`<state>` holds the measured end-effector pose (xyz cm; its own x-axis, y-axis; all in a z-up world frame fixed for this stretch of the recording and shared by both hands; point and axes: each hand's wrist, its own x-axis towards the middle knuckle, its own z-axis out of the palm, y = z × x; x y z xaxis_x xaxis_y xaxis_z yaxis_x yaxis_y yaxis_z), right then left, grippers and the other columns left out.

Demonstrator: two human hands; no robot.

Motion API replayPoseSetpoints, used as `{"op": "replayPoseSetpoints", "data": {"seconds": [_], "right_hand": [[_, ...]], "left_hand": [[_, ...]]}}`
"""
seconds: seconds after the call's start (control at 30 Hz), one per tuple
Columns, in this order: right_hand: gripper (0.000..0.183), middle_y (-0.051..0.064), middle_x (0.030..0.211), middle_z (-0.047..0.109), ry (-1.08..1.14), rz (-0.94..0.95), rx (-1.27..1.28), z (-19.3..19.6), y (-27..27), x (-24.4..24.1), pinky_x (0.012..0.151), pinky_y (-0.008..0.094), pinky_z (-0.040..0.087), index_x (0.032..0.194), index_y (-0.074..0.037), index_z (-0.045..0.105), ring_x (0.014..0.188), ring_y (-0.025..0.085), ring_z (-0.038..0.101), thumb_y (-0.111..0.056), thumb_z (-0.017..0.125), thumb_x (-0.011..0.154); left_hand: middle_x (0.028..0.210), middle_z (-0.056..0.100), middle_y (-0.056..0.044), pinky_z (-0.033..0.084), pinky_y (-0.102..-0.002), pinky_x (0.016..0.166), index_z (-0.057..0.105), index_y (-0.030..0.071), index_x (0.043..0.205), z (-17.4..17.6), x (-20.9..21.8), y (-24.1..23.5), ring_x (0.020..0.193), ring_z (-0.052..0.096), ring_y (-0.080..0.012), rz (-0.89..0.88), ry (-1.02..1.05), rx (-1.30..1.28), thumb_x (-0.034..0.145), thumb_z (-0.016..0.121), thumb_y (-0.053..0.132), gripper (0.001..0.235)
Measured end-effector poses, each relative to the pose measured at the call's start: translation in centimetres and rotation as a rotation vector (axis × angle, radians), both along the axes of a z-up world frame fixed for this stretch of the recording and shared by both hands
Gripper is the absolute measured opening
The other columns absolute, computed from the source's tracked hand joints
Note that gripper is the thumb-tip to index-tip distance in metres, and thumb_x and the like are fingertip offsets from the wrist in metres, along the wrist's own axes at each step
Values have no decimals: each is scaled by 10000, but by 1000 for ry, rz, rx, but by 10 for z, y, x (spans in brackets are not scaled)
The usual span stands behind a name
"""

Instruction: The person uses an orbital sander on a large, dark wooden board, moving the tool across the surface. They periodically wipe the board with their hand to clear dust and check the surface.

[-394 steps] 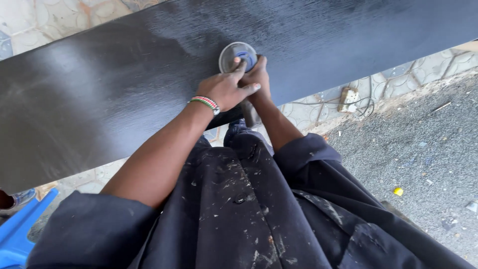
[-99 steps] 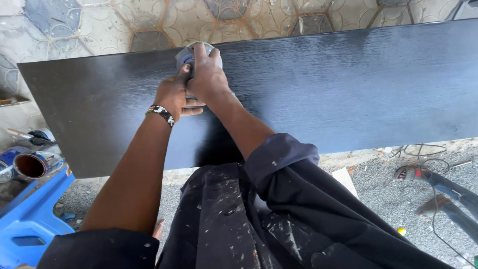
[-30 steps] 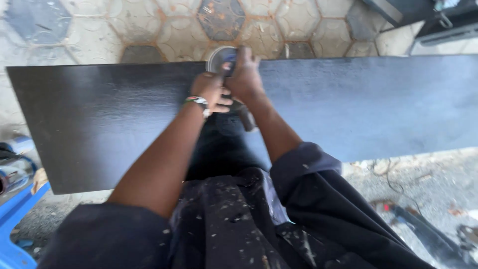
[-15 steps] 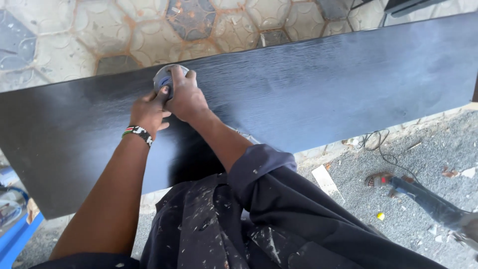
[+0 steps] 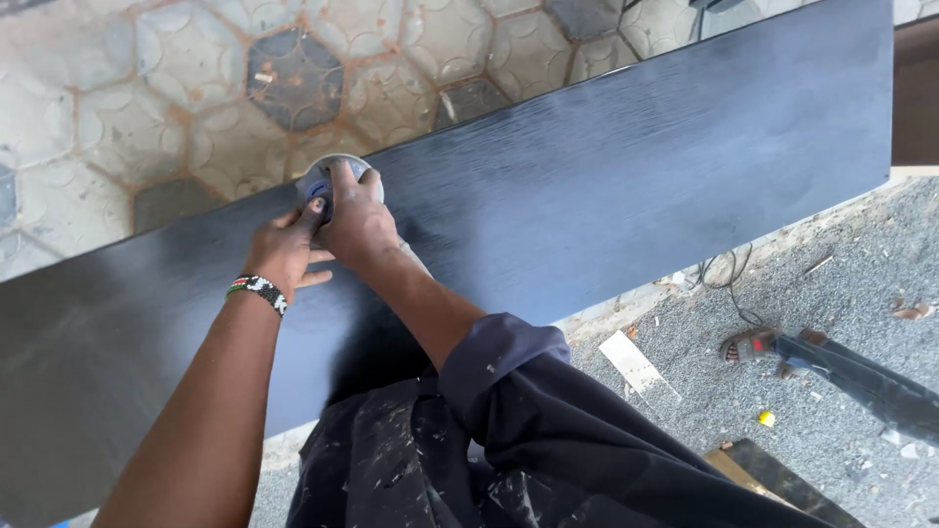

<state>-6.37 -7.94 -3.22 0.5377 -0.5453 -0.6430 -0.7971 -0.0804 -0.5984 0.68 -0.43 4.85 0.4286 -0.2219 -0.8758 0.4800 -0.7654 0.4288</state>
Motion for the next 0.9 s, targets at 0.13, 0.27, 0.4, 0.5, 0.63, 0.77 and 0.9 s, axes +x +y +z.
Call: {"op": "replayPoseSetpoints", "data": {"seconds": [0.13, 0.27, 0.4, 0.5, 0.63, 0.77, 0.9], "right_hand": [[838, 230, 1624, 448, 18, -93, -56, -18, -78, -46, 1148, 736, 698, 1668, -290, 446, 1250, 727, 766, -209, 880, 956], [731, 257, 1613, 466, 3, -221, -103, -18, -160, -100, 1160, 737, 678, 1638, -301, 496, 1273, 735, 749, -214, 818, 988], [777, 313, 1589, 478, -15, -287, -132, -7, -228, -158, 1193, 787, 630, 1640, -250, 465, 1318, 774, 698, -169, 843, 966], [709, 344, 1578, 490, -20, -299, -192, -33, -272, -201, 1189, 808, 614, 1616, -246, 477, 1330, 788, 676, -239, 828, 1001], [688, 369, 1495, 524, -78, -241, -283, -63, -304, -236, 1155, 795, 615, 1601, -204, 475, 1336, 774, 665, -287, 829, 1017], [757, 315, 1481, 516, -57, -205, -300, -64, -297, -245, 1130, 775, 629, 1618, -256, 439, 1327, 709, 692, -351, 859, 995], [789, 333, 1464, 506, -78, -161, -258, -14, -250, -222, 1108, 812, 619, 1630, -218, 430, 1333, 743, 665, -317, 856, 973]], "left_hand": [[1726, 579, -361, 689, -773, 1005, 505, 103, 1806, -12, -38, -83, 1295, 788, -537, -68, 15, -28, 1196, 727, 551, 788], [1732, 571, -384, 609, -865, 1060, 481, 114, 1819, -45, -74, -161, 1323, 756, -607, -103, 99, -104, 1129, 784, 613, 904], [1645, 667, -352, 569, -892, 1086, 522, 164, 1805, -93, -117, -234, 1325, 773, -587, -134, 147, -135, 1087, 817, 635, 908], [1478, 782, -324, 555, -929, 1062, 594, 211, 1746, -129, -153, -274, 1262, 801, -603, -161, 180, -165, 1066, 837, 677, 860], [1192, 871, -278, 687, -822, 949, 727, 160, 1590, -131, -183, -296, 1086, 888, -525, -284, 73, -207, 1062, 752, 703, 758], [1171, 884, -257, 710, -796, 927, 767, 150, 1530, -101, -187, -283, 1069, 893, -515, -336, 47, -214, 1096, 698, 661, 674], [1204, 873, -275, 691, -808, 951, 745, 126, 1559, -98, -174, -242, 1117, 877, -531, -318, 47, -214, 1100, 695, 682, 724]]}}
